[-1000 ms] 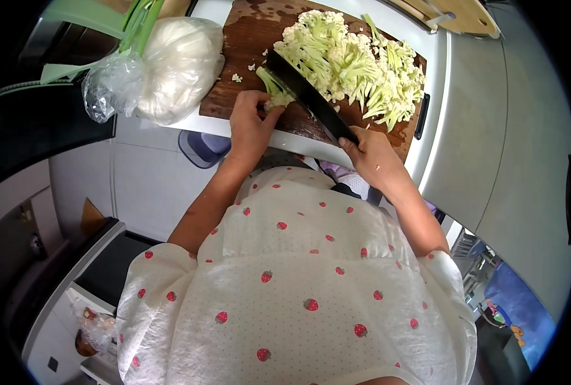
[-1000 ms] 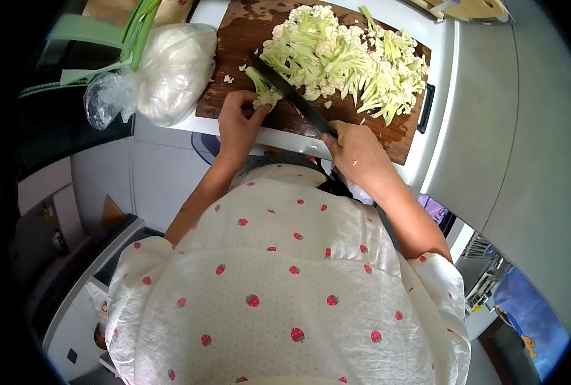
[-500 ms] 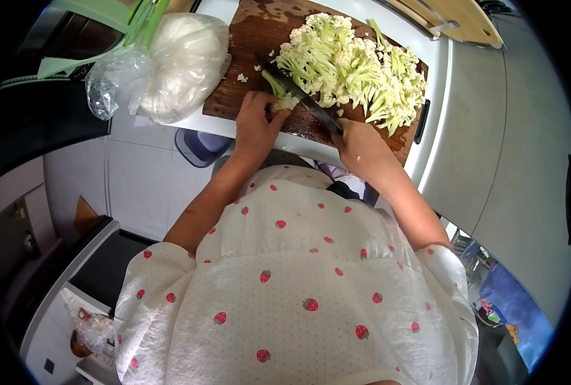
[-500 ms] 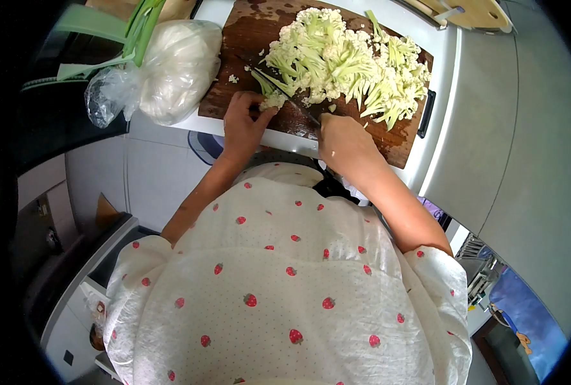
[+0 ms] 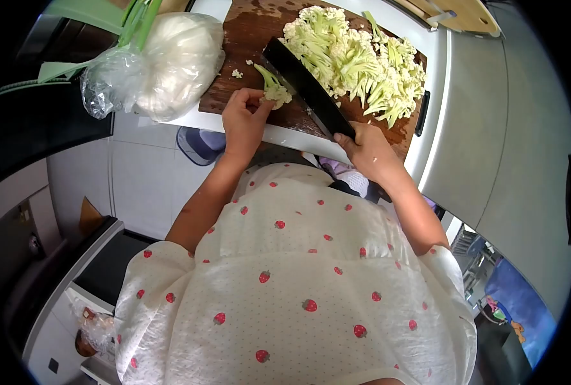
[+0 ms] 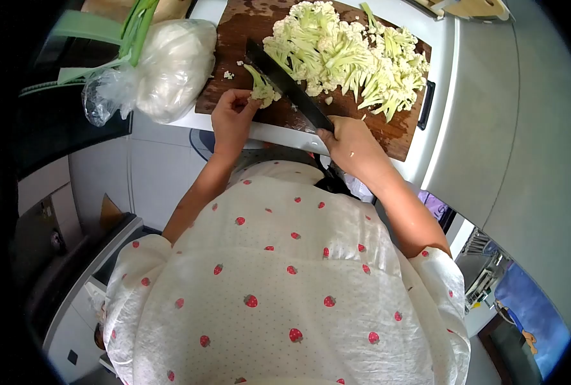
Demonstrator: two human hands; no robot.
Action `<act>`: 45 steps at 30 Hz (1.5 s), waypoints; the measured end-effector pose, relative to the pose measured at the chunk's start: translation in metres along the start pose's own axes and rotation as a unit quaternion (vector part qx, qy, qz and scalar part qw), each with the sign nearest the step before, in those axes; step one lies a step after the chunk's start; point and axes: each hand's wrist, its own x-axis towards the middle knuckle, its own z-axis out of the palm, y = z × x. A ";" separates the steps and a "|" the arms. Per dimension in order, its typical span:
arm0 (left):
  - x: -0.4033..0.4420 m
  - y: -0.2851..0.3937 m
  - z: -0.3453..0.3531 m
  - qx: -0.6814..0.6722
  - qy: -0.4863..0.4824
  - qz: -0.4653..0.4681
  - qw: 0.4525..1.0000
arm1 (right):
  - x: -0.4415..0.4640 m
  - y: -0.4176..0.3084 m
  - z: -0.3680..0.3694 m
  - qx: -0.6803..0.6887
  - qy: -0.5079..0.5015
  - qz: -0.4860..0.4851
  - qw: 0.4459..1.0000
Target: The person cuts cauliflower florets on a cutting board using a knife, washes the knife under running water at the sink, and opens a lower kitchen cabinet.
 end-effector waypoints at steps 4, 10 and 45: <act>-0.002 0.009 -0.003 0.037 -0.002 0.017 0.999 | -0.003 0.000 -0.009 -0.038 -0.038 0.009 0.998; -0.001 0.006 -0.010 0.120 -0.003 0.075 0.990 | 0.004 -0.019 -0.009 -0.037 -0.071 0.035 0.996; 0.009 -0.003 -0.015 0.081 0.044 0.091 0.992 | -0.005 0.016 0.011 -0.040 0.018 -0.031 0.999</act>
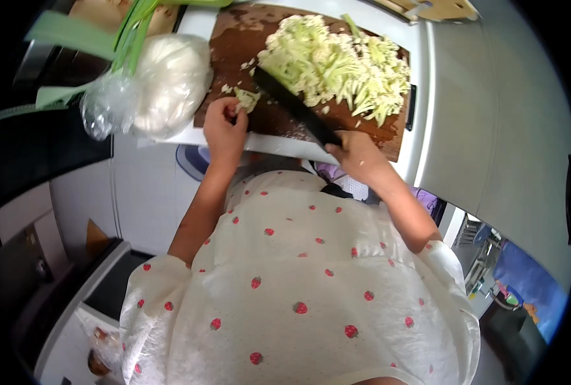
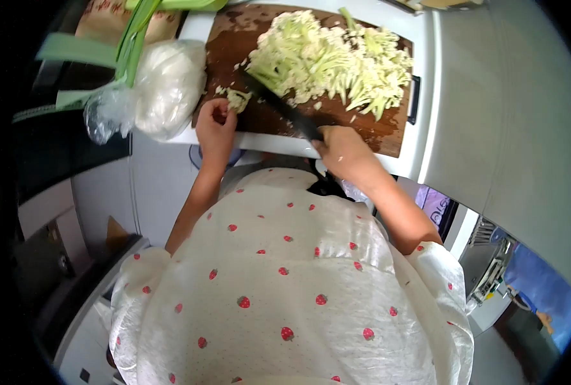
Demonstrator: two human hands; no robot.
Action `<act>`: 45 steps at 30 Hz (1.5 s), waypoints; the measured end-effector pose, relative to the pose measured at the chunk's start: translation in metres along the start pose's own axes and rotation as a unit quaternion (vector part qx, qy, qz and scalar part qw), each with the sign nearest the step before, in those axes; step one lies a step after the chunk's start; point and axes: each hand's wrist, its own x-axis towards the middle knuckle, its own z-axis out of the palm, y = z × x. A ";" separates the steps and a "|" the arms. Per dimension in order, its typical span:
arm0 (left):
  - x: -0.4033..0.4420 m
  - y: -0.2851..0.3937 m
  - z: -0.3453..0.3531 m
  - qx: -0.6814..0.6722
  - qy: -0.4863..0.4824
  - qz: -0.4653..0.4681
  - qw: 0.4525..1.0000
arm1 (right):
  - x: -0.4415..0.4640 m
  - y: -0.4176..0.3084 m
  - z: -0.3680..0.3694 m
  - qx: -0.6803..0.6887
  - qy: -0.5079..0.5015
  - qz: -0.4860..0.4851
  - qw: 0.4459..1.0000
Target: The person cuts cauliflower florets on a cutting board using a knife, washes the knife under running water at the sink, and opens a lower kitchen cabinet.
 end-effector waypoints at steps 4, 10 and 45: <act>0.014 0.001 0.017 -0.034 0.005 0.005 0.999 | -0.013 -0.017 -0.009 0.057 0.001 0.035 0.998; 0.036 0.012 0.017 0.022 -0.016 0.121 0.992 | -0.045 0.009 -0.028 0.076 0.155 0.006 0.985; 0.153 0.122 0.168 0.238 -0.470 0.233 0.818 | 0.001 0.087 -0.050 -0.075 0.344 0.256 0.900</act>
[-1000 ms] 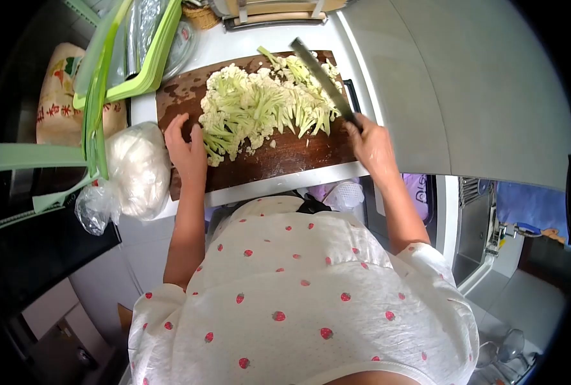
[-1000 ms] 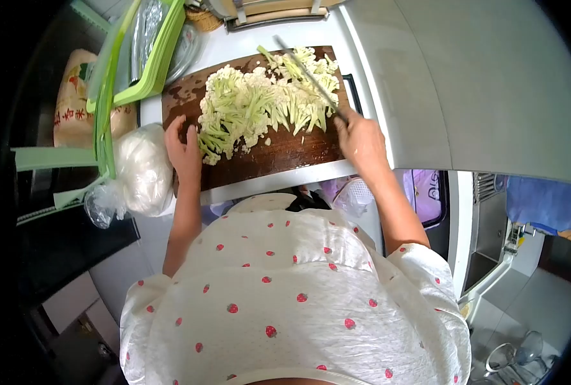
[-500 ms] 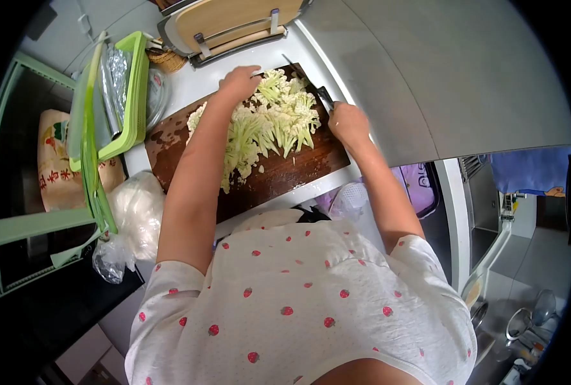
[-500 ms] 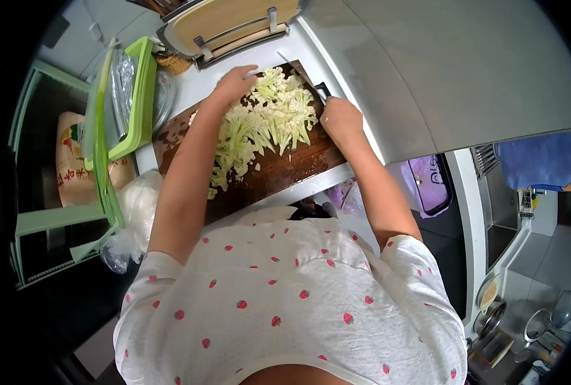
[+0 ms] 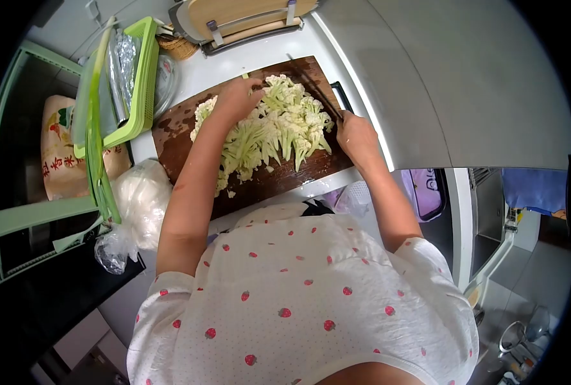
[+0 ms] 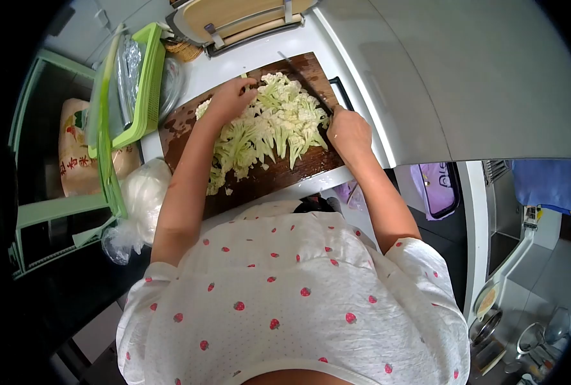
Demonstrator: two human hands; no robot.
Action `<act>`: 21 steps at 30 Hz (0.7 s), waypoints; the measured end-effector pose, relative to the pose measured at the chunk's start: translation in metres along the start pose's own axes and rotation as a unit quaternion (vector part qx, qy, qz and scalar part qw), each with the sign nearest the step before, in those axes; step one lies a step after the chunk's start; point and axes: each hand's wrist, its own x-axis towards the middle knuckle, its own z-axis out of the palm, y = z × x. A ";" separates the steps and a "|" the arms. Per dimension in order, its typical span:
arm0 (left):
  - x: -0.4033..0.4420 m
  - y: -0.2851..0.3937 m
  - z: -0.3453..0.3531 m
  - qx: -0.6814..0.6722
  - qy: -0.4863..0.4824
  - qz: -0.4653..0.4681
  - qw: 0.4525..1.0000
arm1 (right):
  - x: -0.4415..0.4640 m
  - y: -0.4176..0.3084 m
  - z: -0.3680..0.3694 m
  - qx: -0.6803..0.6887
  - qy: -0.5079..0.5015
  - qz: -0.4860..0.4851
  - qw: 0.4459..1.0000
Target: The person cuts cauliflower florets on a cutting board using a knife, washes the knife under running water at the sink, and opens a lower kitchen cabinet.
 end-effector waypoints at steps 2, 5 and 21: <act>0.002 -0.005 0.001 -0.003 0.083 0.011 0.997 | 0.000 0.000 0.003 -0.024 0.009 0.019 0.999; 0.013 -0.007 0.007 0.036 0.157 0.012 0.987 | -0.003 -0.013 0.006 -0.044 -0.032 0.009 0.998; -0.061 0.038 -0.009 -0.174 0.208 0.015 0.962 | -0.028 0.011 -0.037 0.598 -0.092 0.134 0.785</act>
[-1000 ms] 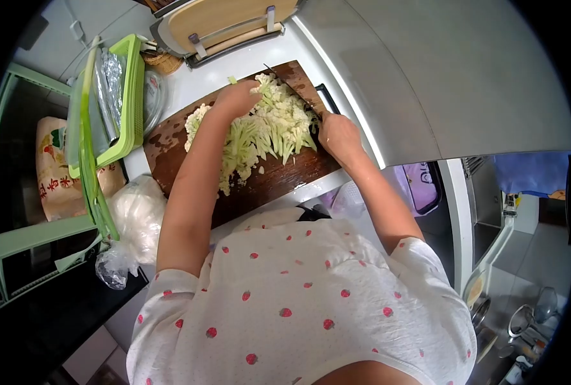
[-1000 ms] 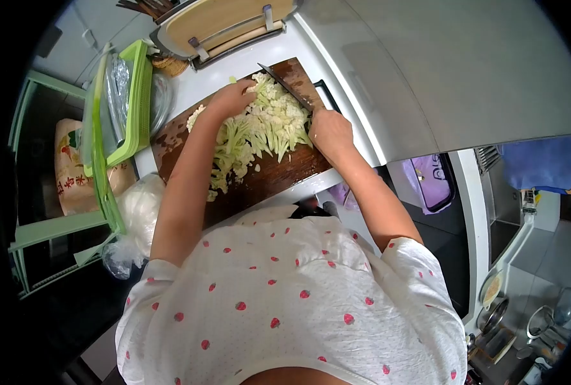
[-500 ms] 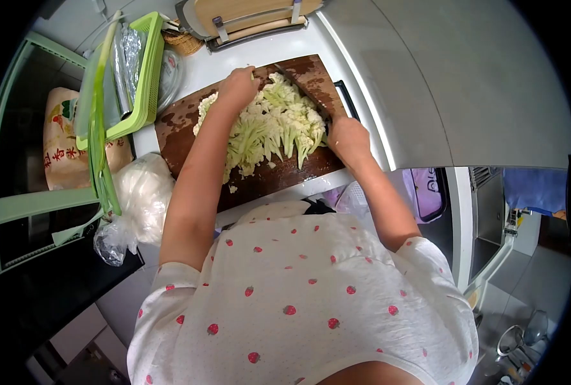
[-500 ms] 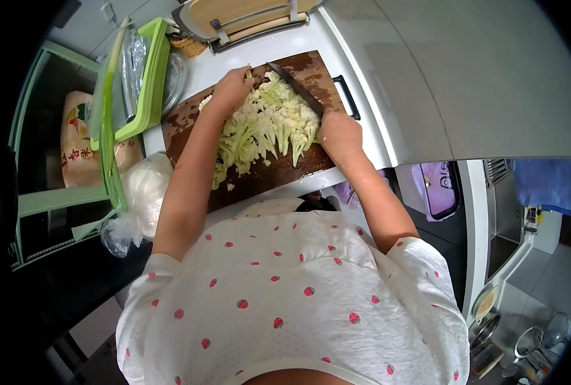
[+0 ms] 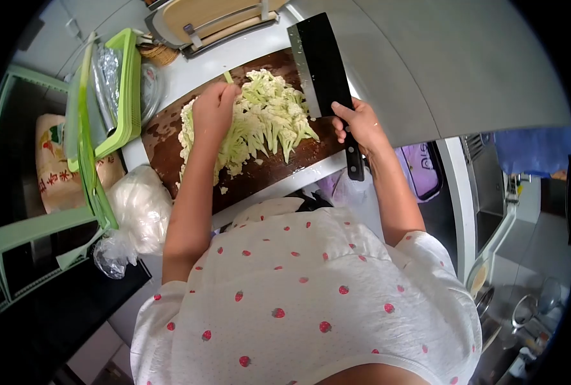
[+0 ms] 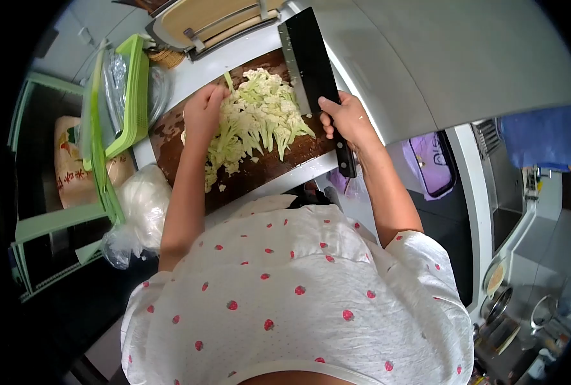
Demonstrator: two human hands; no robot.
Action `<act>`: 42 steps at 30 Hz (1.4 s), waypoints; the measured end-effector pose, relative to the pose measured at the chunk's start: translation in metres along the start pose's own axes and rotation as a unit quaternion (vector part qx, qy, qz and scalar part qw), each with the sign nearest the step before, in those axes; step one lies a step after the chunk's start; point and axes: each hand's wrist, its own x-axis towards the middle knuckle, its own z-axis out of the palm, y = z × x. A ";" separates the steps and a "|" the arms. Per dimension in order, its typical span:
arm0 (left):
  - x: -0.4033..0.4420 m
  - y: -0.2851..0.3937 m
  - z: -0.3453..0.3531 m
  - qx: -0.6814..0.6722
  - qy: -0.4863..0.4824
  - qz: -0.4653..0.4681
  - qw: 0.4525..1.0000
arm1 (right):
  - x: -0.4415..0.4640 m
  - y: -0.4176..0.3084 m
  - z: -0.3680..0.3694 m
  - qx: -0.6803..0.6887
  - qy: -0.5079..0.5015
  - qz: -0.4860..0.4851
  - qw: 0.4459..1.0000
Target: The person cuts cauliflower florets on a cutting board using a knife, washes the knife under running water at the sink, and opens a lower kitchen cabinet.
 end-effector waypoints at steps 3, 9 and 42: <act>-0.044 0.016 -0.007 -0.119 -0.080 -0.036 0.989 | -0.019 0.001 0.005 0.118 -0.044 0.048 0.991; -0.103 0.032 0.008 -0.202 -0.414 -0.012 0.888 | -0.053 0.028 0.023 0.181 -0.070 0.095 0.976; -0.415 0.332 0.335 -0.163 -0.739 -0.029 0.653 | -0.396 0.196 -0.345 0.309 0.343 -0.083 0.883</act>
